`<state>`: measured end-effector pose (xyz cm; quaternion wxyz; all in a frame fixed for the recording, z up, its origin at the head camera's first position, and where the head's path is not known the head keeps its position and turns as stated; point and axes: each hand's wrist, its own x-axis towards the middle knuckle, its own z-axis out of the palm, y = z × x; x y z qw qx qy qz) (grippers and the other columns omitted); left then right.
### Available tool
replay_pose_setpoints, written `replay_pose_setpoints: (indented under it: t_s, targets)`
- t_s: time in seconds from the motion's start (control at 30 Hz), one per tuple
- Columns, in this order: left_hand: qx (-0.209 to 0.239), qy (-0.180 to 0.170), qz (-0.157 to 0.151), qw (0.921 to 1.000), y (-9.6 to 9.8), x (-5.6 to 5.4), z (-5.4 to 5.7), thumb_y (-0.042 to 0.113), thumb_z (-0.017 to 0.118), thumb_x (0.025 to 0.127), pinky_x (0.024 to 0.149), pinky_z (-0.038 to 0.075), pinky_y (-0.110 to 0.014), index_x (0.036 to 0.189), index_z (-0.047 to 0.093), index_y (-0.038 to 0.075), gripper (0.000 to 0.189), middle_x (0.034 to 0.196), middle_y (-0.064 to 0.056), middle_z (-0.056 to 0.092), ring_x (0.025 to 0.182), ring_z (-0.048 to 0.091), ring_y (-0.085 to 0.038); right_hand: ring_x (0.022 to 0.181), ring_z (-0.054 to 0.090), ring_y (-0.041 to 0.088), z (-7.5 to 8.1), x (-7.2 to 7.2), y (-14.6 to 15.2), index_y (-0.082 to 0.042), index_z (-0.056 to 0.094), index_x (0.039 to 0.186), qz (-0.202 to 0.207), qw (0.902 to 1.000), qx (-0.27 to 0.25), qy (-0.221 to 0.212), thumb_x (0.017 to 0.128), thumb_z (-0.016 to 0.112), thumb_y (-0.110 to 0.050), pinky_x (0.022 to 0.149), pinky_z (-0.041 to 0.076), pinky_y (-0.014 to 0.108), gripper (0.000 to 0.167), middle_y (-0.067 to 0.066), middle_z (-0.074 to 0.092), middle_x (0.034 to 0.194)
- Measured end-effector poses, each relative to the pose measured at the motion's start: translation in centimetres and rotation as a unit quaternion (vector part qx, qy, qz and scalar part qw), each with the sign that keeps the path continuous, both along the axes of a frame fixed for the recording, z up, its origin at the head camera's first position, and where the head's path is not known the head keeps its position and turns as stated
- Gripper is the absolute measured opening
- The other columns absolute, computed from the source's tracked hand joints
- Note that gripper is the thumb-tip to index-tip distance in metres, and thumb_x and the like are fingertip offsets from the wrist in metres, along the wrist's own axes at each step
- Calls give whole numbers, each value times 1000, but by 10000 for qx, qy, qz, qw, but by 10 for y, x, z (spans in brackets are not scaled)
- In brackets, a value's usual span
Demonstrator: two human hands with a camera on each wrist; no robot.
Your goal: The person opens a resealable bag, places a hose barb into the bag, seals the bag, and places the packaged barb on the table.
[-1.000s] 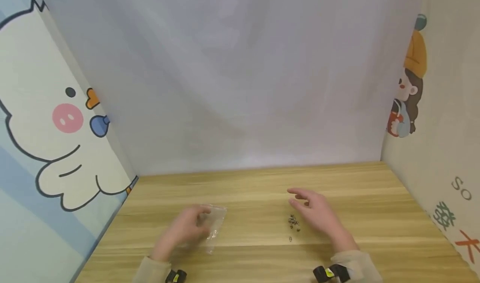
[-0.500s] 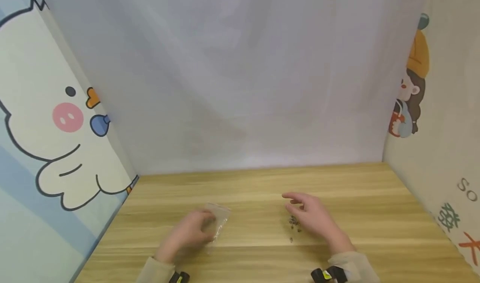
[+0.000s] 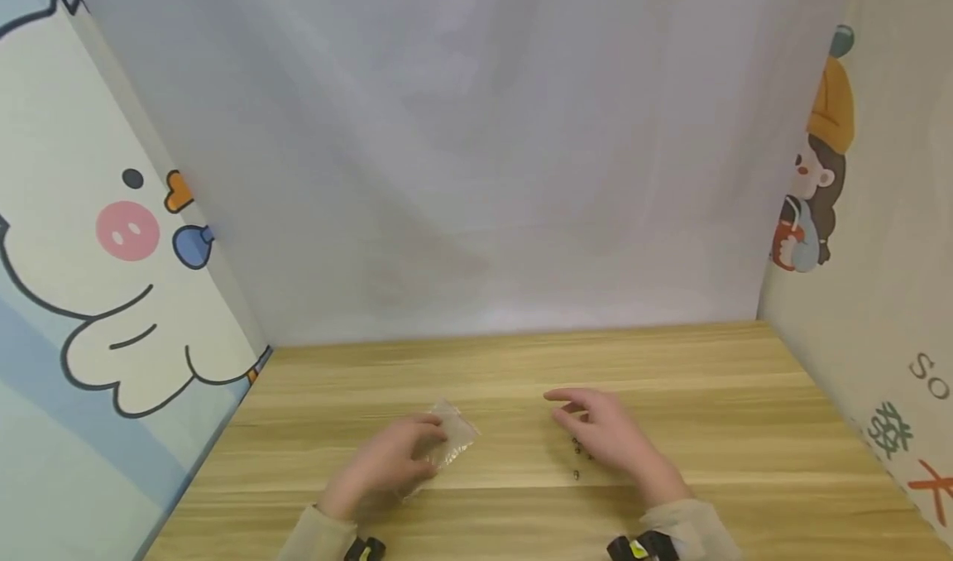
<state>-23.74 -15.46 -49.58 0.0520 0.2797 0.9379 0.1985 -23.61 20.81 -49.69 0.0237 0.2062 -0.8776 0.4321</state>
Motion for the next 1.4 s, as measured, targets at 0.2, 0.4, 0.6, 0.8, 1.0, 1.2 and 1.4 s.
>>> replay_pose_setpoints:
  t_s: [0.2, 0.4, 0.6, 0.8, 1.0, 1.2, 1.4]
  targets:
    - [-138, 14, -278, 9995, 9, 1, 2, -3, 85, 78, 112, 48, -54, 129, 74, 8, 53, 149, -11, 64, 134, 60, -38, 111, 72, 29, 1, 1, -16, -5, 71, 137, 210, 9995, 2, -254, 109, 64, -19, 91, 60, 43, 32, 13, 73, 131]
    - [-55, 123, -538, 9985, 17, 1, 4, -23, 69, 71, 115, 45, -53, 129, 73, 9, 66, 147, -10, 65, 136, 60, -36, 107, 72, 28, 1, 4, -39, -2, 71, 134, 516, 9963, -168, -661, 106, 67, -20, 91, 58, 40, 34, 15, 74, 127]
    - [-60, 11, -658, 9978, 22, -1, 2, -22, 70, 74, 119, 41, -52, 131, 73, 10, 65, 148, -7, 64, 139, 57, -34, 104, 72, 28, -2, 8, -57, 4, 65, 140, 651, 9885, -606, -1220, 103, 71, -17, 85, 61, 38, 43, 22, 72, 126]
    - [182, -278, -699, 9970, 24, -2, 0, -12, 70, 90, 117, 44, -49, 132, 72, 8, 46, 148, -8, 64, 138, 59, -33, 98, 73, 31, -7, 14, -67, 12, 48, 151, 646, 9731, -1150, -1890, 99, 73, -12, 75, 63, 41, 62, 29, 67, 127]
    - [258, -195, -632, 9975, 24, -2, -4, -17, 69, 83, 114, 47, -47, 126, 74, 8, 50, 143, -6, 68, 134, 62, -31, 98, 72, 29, -8, 20, -74, 11, 43, 154, 404, 9646, -1309, -2255, 99, 75, -13, 77, 64, 42, 68, 25, 66, 128]
    - [332, -163, -545, 9978, 25, -3, -2, -19, 69, 82, 110, 51, -47, 128, 74, 11, 55, 139, -5, 70, 129, 65, -31, 100, 71, 31, -6, 23, -78, 14, 40, 154, 281, 9552, -1614, -2464, 98, 74, -11, 79, 64, 44, 70, 31, 63, 132]
    - [293, -304, -485, 9979, 26, -4, -2, -18, 72, 79, 109, 51, -47, 130, 74, 12, 59, 139, -3, 70, 128, 65, -29, 104, 71, 35, -9, 22, -79, 17, 39, 153, 296, 9516, -1693, -2549, 100, 71, -10, 80, 64, 47, 68, 35, 61, 135]
